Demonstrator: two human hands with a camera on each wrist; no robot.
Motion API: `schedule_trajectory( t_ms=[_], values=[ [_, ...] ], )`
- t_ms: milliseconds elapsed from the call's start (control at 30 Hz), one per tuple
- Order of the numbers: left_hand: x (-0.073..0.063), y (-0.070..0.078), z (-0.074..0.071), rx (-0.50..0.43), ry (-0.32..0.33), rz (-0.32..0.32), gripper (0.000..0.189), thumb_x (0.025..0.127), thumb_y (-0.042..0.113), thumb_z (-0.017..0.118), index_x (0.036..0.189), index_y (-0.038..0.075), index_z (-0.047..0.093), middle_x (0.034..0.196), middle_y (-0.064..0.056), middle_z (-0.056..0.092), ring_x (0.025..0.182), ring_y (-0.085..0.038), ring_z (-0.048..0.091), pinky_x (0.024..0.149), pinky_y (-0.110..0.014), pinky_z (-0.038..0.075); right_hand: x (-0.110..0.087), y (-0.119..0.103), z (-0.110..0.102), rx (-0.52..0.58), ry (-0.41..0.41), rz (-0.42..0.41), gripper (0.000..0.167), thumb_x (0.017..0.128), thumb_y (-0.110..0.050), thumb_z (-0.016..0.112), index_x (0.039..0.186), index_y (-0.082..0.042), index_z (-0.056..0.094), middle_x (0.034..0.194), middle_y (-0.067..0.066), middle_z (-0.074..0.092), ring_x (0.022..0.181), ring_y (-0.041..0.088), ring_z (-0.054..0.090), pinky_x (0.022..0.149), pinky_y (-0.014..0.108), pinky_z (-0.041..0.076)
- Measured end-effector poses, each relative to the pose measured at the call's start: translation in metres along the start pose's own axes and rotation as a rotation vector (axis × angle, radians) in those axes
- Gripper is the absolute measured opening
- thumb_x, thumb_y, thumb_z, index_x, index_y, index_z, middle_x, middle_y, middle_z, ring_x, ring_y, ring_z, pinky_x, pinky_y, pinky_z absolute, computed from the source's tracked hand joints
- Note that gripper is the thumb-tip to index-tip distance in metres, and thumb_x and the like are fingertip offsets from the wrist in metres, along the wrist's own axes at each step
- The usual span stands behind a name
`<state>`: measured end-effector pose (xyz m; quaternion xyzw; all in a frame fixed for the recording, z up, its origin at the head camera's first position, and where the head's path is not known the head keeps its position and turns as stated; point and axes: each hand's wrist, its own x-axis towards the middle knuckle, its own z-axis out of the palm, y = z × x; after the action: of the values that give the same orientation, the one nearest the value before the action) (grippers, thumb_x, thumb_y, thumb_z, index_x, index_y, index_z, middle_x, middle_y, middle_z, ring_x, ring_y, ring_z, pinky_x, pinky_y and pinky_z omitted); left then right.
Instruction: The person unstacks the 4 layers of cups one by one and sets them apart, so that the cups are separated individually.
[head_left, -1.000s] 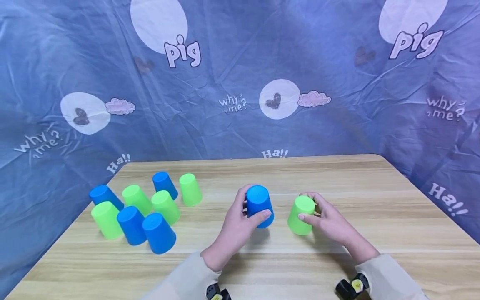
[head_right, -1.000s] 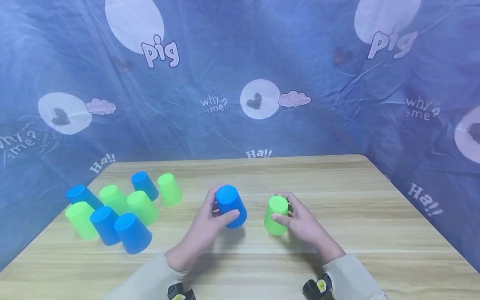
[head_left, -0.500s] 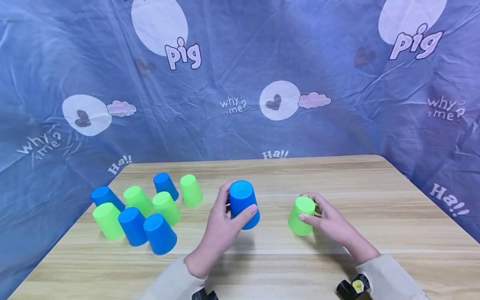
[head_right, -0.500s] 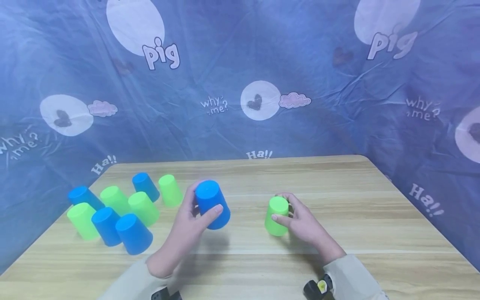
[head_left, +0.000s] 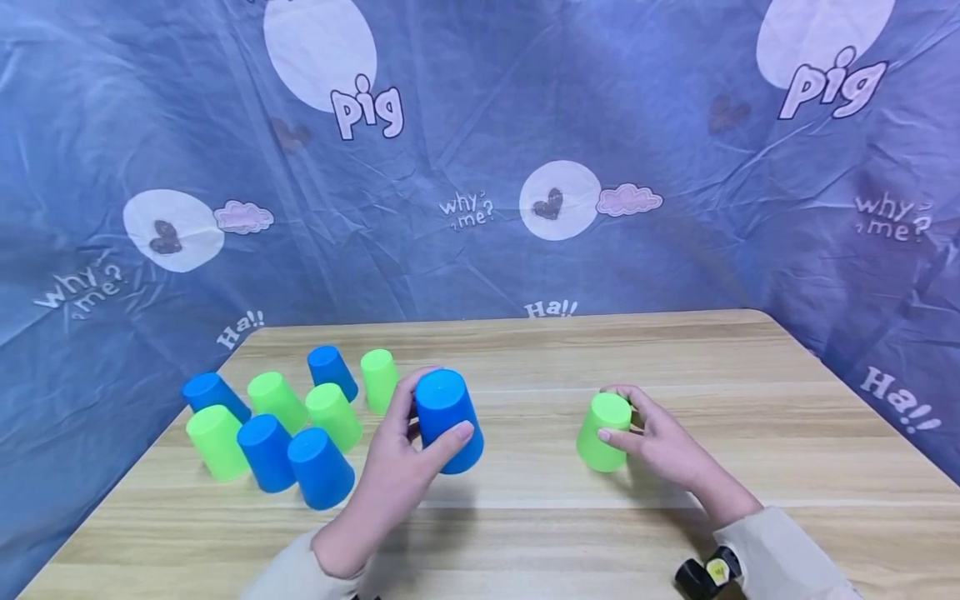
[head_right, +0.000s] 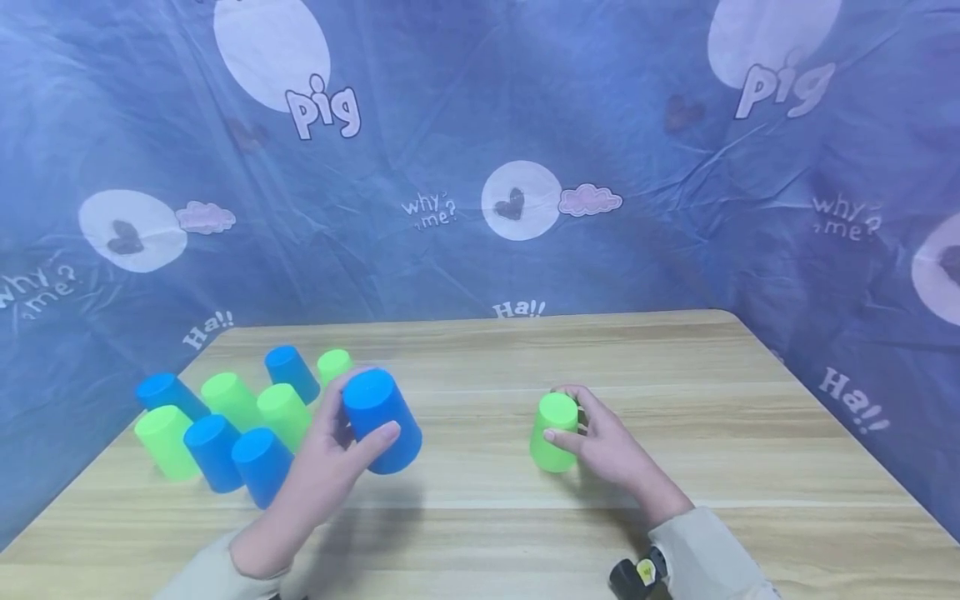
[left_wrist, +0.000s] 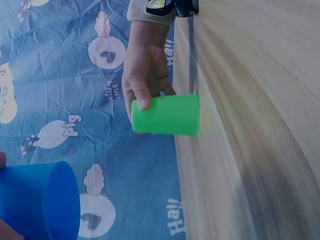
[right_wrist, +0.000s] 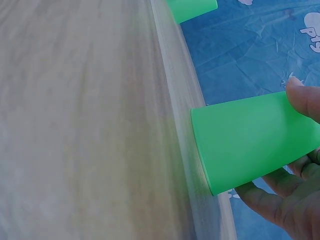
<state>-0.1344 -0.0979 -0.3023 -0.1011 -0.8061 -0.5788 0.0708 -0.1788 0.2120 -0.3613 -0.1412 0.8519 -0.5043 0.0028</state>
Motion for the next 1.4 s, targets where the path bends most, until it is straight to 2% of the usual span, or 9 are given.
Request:
schedule_trajectory(
  t_ms=[167,333,667,733,933,1033,1100,1233,1400],
  values=[
    [-0.007,0.002,-0.019,0.017,0.019,-0.044,0.06,0.081,0.035,0.07,0.131,0.035,0.037,0.13,-0.003,0.048,0.117,-0.03,0.05,0.092,-0.056,0.043,0.001,0.0,0.0,-0.008,0.001,0.005,0.051,0.088,-0.017,0.062,0.131,-0.001,0.038,0.117,0.015,0.054,0.112,0.035,0.051,0.092,0.048,0.041],
    [-0.012,0.001,-0.041,0.052,0.08,-0.052,0.06,0.082,0.034,0.07,0.132,0.03,0.037,0.133,-0.006,0.047,0.121,-0.031,0.047,0.098,-0.059,0.037,0.002,0.001,0.0,-0.014,-0.004,-0.004,0.051,0.088,-0.017,0.061,0.131,-0.001,0.039,0.116,0.014,0.055,0.111,0.033,0.052,0.093,0.049,0.04],
    [-0.018,-0.009,-0.078,0.043,0.187,-0.105,0.066,0.086,0.028,0.066,0.14,0.021,0.029,0.138,-0.012,0.039,0.124,-0.033,0.041,0.1,-0.059,0.035,0.004,0.003,-0.003,-0.034,-0.006,0.004,0.051,0.088,-0.019,0.062,0.131,-0.004,0.039,0.116,0.012,0.055,0.11,0.029,0.051,0.092,0.048,0.04],
    [-0.02,-0.011,-0.085,0.042,0.221,-0.124,0.067,0.086,0.029,0.065,0.141,0.02,0.027,0.138,-0.013,0.039,0.125,-0.033,0.039,0.101,-0.06,0.032,0.004,0.003,-0.003,-0.034,-0.003,0.007,0.051,0.088,-0.019,0.062,0.131,-0.004,0.04,0.116,0.012,0.054,0.11,0.028,0.051,0.092,0.048,0.04],
    [-0.027,-0.021,-0.112,0.063,0.34,-0.212,0.066,0.087,0.034,0.063,0.141,0.032,0.024,0.141,-0.011,0.034,0.126,-0.035,0.035,0.099,-0.064,0.031,0.003,0.003,-0.003,-0.026,-0.006,0.006,0.051,0.087,-0.019,0.062,0.13,-0.003,0.039,0.116,0.012,0.054,0.108,0.027,0.051,0.092,0.048,0.04],
    [-0.034,-0.034,-0.127,0.06,0.421,-0.239,0.065,0.087,0.028,0.064,0.14,0.034,0.026,0.138,-0.005,0.035,0.124,-0.028,0.036,0.1,-0.064,0.029,0.002,0.003,-0.003,-0.024,-0.009,-0.002,0.051,0.087,-0.018,0.062,0.13,-0.003,0.039,0.116,0.013,0.054,0.108,0.027,0.05,0.093,0.05,0.04],
    [-0.039,-0.043,-0.137,0.054,0.486,-0.246,0.063,0.087,0.022,0.064,0.138,0.032,0.028,0.131,0.001,0.037,0.118,-0.021,0.038,0.105,-0.058,0.029,0.003,0.003,-0.003,-0.024,-0.009,-0.006,0.051,0.087,-0.018,0.062,0.13,-0.002,0.039,0.116,0.013,0.054,0.108,0.027,0.05,0.093,0.05,0.039],
    [-0.047,-0.057,-0.154,0.069,0.599,-0.331,0.063,0.086,0.023,0.065,0.137,0.031,0.028,0.123,0.01,0.038,0.111,-0.015,0.039,0.108,-0.046,0.029,0.004,0.003,-0.003,-0.016,-0.016,-0.011,0.051,0.087,-0.018,0.062,0.13,-0.003,0.039,0.116,0.013,0.053,0.109,0.027,0.049,0.094,0.051,0.038],
    [-0.053,-0.071,-0.168,0.093,0.649,-0.482,0.064,0.085,0.035,0.064,0.135,0.033,0.025,0.125,0.007,0.036,0.107,-0.018,0.038,0.106,-0.054,0.03,0.004,0.003,-0.005,0.001,-0.04,-0.015,0.05,0.087,-0.018,0.062,0.129,-0.003,0.039,0.117,0.013,0.052,0.109,0.027,0.048,0.094,0.051,0.038]
  ],
)
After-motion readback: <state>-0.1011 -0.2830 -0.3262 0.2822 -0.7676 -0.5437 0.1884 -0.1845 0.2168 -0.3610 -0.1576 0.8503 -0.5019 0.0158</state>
